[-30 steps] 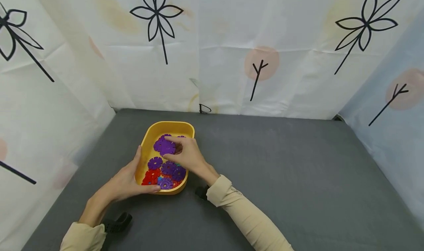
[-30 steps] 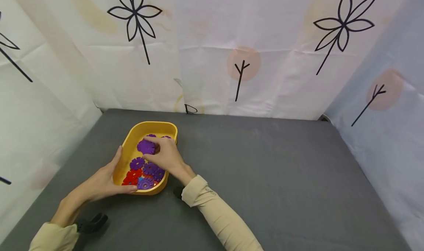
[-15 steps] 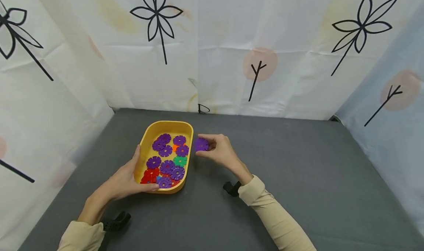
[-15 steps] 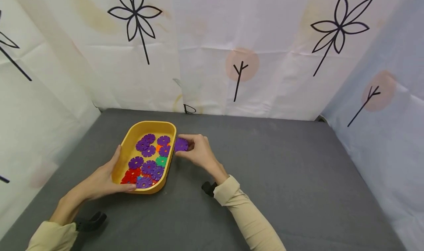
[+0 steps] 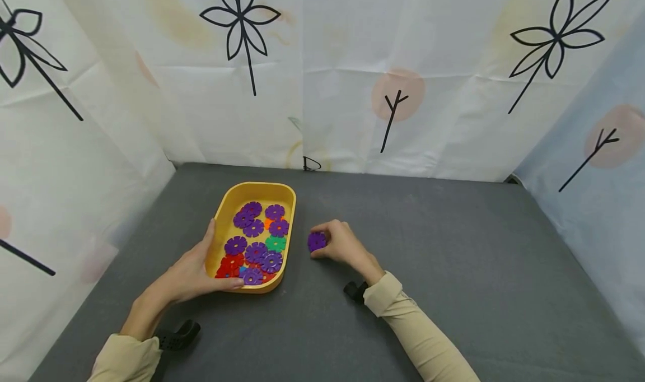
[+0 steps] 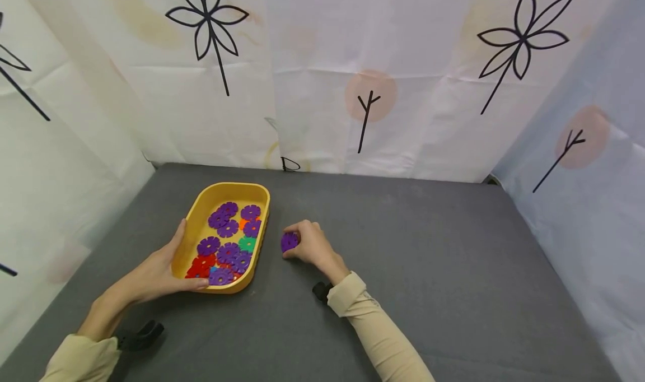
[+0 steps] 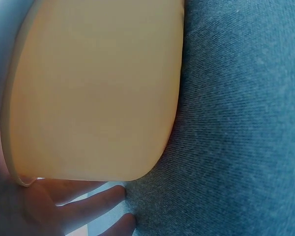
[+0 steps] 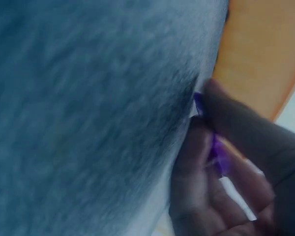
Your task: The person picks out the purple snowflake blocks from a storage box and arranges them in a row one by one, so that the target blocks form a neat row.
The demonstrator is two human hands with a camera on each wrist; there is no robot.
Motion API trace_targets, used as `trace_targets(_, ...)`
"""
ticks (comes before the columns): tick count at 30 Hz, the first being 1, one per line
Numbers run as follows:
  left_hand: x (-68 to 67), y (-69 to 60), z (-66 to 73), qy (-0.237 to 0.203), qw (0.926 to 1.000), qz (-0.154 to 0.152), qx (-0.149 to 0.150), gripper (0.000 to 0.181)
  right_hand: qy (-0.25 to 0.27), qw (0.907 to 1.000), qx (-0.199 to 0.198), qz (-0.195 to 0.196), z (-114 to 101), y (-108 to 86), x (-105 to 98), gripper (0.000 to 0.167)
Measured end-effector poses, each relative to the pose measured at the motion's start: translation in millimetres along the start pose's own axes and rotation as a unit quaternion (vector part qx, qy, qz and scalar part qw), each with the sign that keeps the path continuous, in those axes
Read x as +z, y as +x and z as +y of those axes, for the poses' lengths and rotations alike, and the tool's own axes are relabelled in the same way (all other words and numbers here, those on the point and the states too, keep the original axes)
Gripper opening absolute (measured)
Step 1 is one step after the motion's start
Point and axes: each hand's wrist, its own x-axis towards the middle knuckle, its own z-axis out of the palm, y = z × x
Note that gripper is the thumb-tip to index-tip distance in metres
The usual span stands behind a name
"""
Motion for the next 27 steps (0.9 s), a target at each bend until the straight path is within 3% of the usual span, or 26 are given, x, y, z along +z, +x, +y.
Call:
trace_targets(7, 1.1, 0.2, -0.9, -0.003, 1.0000, 0.000, -0.004, 0.148, -0.043, 0.9990, 0.002, 0.011, -2, -2.0, 4, 0.048)
trace_targets(11, 1.0, 0.2, -1.5, -0.003, 1.0000, 0.000, -0.001, 0.147, -0.057, 0.9975, -0.009, 0.040, -6, -2.1, 4, 0.048)
trace_targets(19, 1.1, 0.6, -1.2, -0.003, 1.0000, 0.000, -0.005, 0.147, 0.057, 0.9907, -0.092, 0.082, -33, 1.8, 2, 0.036)
trace_targets(23, 0.6, 0.5, -1.7, -0.002, 1.0000, 0.001, -0.003, 0.147, 0.082, 0.9853, -0.137, 0.063, -55, 6.8, 4, 0.037)
trace_targets(27, 0.5, -0.1, -2.6, -0.005, 0.9999, 0.006, 0.009, 0.145, 0.074, 0.9843, -0.159, 0.018, -74, 12.6, 12, 0.040)
